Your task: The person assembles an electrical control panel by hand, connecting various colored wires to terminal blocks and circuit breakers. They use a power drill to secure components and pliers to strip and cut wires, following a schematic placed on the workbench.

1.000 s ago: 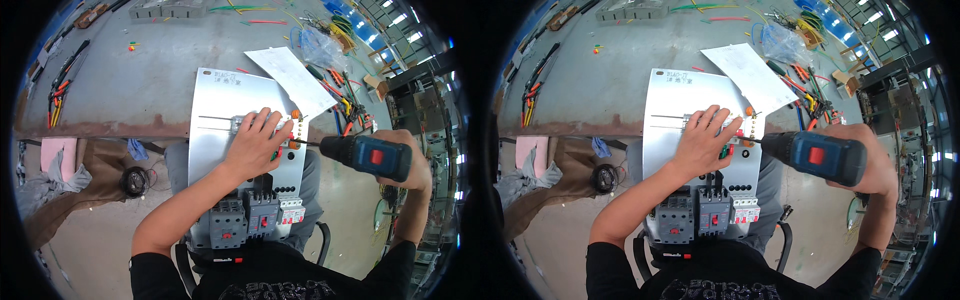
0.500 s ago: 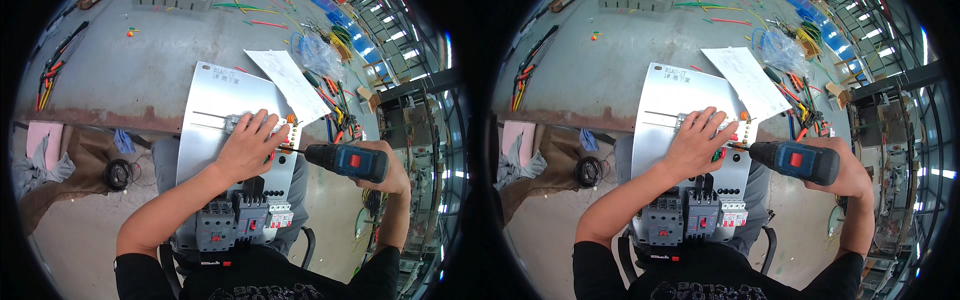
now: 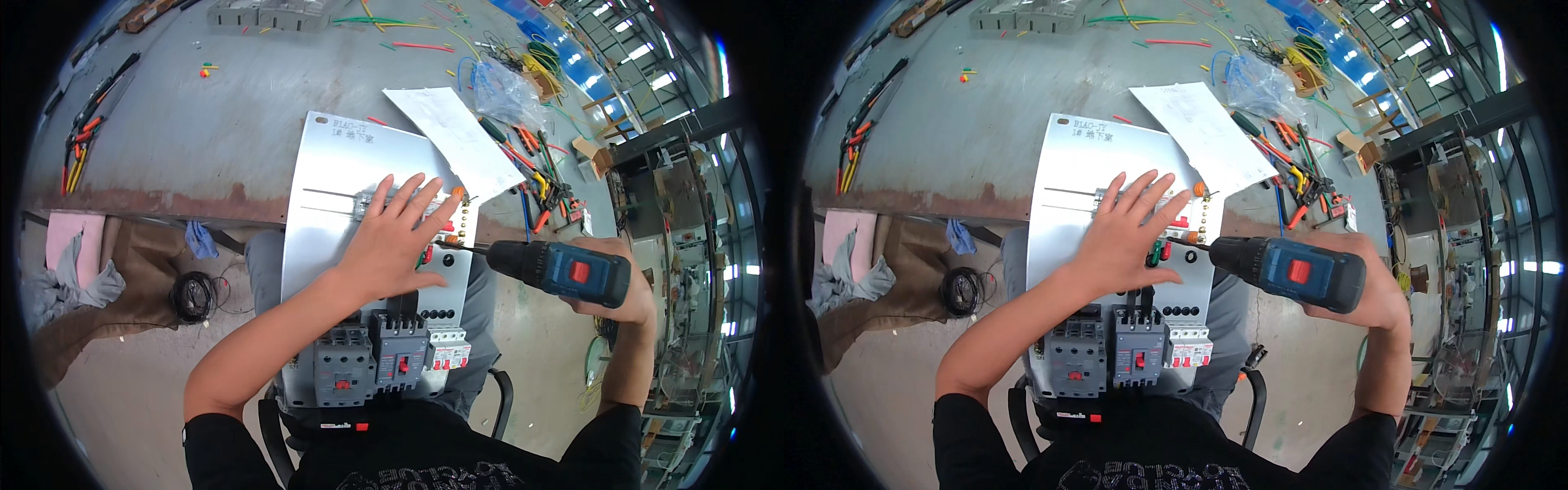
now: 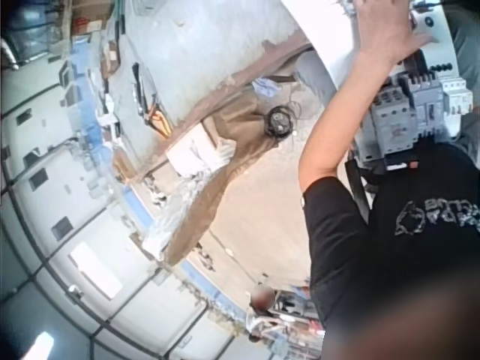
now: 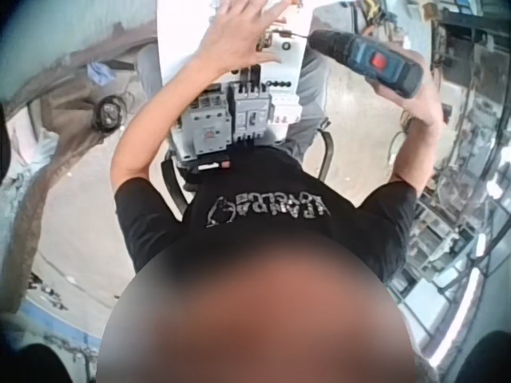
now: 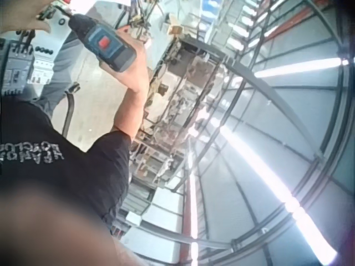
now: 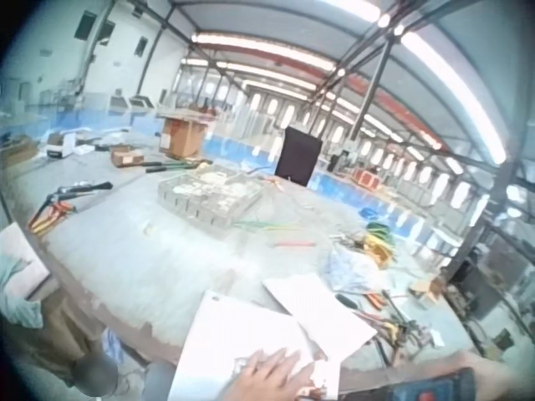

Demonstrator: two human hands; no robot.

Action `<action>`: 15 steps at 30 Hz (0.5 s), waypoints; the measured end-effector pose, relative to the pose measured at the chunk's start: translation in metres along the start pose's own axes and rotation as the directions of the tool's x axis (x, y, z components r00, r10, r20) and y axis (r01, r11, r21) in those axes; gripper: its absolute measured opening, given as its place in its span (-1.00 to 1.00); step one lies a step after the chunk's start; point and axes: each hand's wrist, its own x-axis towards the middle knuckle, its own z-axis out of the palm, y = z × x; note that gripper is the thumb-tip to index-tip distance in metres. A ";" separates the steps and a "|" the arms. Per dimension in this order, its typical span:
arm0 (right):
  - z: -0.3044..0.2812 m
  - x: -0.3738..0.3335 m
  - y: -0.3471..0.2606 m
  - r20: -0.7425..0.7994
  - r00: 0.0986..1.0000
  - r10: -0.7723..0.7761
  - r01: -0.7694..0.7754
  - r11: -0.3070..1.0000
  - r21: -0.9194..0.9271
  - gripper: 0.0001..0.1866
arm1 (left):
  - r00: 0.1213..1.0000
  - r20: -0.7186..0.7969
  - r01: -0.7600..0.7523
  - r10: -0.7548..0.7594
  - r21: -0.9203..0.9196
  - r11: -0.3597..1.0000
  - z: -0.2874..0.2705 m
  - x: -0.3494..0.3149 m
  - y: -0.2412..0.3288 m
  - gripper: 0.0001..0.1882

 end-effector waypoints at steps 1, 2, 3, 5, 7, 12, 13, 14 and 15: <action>0.002 -0.006 0.001 -0.039 0.999 -0.011 0.012 1.000 0.009 -0.42 | 0.999 -0.024 -0.034 0.032 -0.079 0.996 -0.007 0.004 0.010 0.15; 0.004 -0.011 -0.001 -0.036 0.999 0.041 -0.040 0.999 0.037 -0.38 | 0.997 -0.043 -0.067 0.061 -0.151 0.986 -0.023 0.013 0.025 0.15; 0.005 -0.013 -0.007 -0.024 0.996 0.089 -0.087 0.994 0.066 -0.35 | 0.995 -0.064 -0.092 0.080 -0.221 0.971 -0.039 0.022 0.042 0.16; 0.013 -0.011 -0.013 -0.043 0.994 0.102 -0.096 0.987 0.126 -0.29 | 0.989 -0.080 -0.142 0.123 -0.317 0.938 -0.048 0.039 0.070 0.00; 0.021 -0.008 -0.020 -0.130 0.991 0.045 -0.021 0.984 0.175 -0.26 | 0.989 0.114 -0.046 0.099 -0.397 0.917 -0.048 0.051 0.089 -0.14; 0.023 -0.026 -0.028 -0.046 0.993 0.111 -0.093 0.955 0.281 0.07 | 0.988 0.145 0.028 0.046 -0.469 0.883 -0.050 0.049 0.111 -0.53; 0.023 -0.029 -0.028 -0.019 0.995 0.102 -0.093 0.963 0.255 0.13 | 0.978 0.195 0.036 0.070 -0.491 0.870 -0.051 0.051 0.109 -0.56; 0.022 -0.030 -0.035 -0.004 0.997 0.079 -0.076 0.975 0.211 0.13 | 0.967 0.239 0.044 0.092 -0.511 0.859 -0.054 0.054 0.108 -0.59; 0.021 -0.031 -0.039 0.011 0.998 0.057 -0.058 0.984 0.167 0.13 | 0.918 0.360 0.070 0.164 -0.556 0.828 -0.059 0.056 0.108 -0.61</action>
